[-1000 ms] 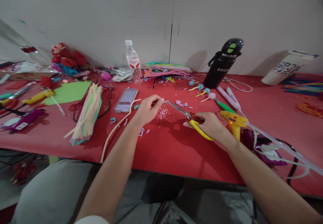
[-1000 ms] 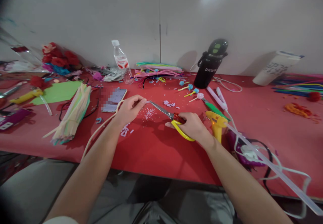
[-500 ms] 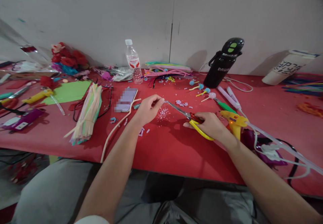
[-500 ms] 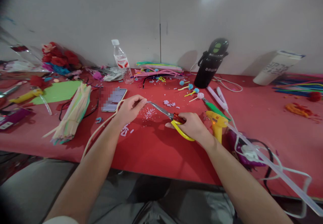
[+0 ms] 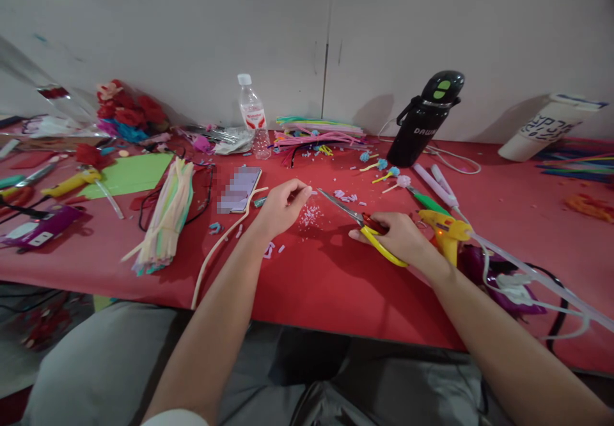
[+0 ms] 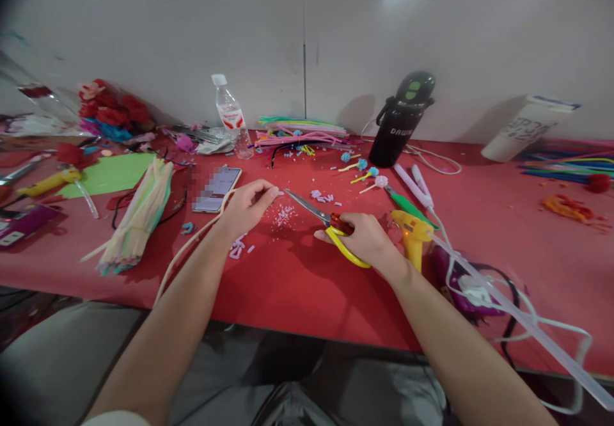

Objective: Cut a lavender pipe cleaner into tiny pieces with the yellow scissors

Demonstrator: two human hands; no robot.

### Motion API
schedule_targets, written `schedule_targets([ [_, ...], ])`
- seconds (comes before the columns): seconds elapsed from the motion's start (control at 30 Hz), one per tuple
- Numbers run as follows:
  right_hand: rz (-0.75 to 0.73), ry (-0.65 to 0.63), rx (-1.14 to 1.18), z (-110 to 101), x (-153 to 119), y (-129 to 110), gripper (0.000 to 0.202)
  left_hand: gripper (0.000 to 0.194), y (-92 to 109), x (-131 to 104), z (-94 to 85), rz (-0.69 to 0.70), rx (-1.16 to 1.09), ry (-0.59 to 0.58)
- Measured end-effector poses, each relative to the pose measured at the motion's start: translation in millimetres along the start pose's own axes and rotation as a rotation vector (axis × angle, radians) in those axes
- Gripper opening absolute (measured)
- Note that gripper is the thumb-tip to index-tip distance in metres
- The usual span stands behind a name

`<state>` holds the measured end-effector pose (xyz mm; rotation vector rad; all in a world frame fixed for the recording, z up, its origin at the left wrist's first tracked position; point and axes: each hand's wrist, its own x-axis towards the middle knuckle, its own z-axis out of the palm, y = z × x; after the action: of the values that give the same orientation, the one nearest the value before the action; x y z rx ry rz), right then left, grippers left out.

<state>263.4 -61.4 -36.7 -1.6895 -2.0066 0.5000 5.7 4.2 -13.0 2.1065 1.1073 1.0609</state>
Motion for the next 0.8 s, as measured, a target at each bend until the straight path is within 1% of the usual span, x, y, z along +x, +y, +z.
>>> schedule_targets([
  [0.2,-0.009,-0.010,0.023,1.1,0.0,0.9,0.053,0.028,0.9,0.1,-0.7,-0.004,0.007,-0.016],
  [0.37,-0.012,-0.014,0.033,1.5,-0.3,2.8,0.056,0.026,1.5,0.2,-2.1,-0.004,0.012,-0.021],
  [0.8,-0.004,-0.029,0.038,0.4,-0.2,1.1,0.058,0.023,3.2,0.6,-3.7,-0.019,0.019,-0.007],
])
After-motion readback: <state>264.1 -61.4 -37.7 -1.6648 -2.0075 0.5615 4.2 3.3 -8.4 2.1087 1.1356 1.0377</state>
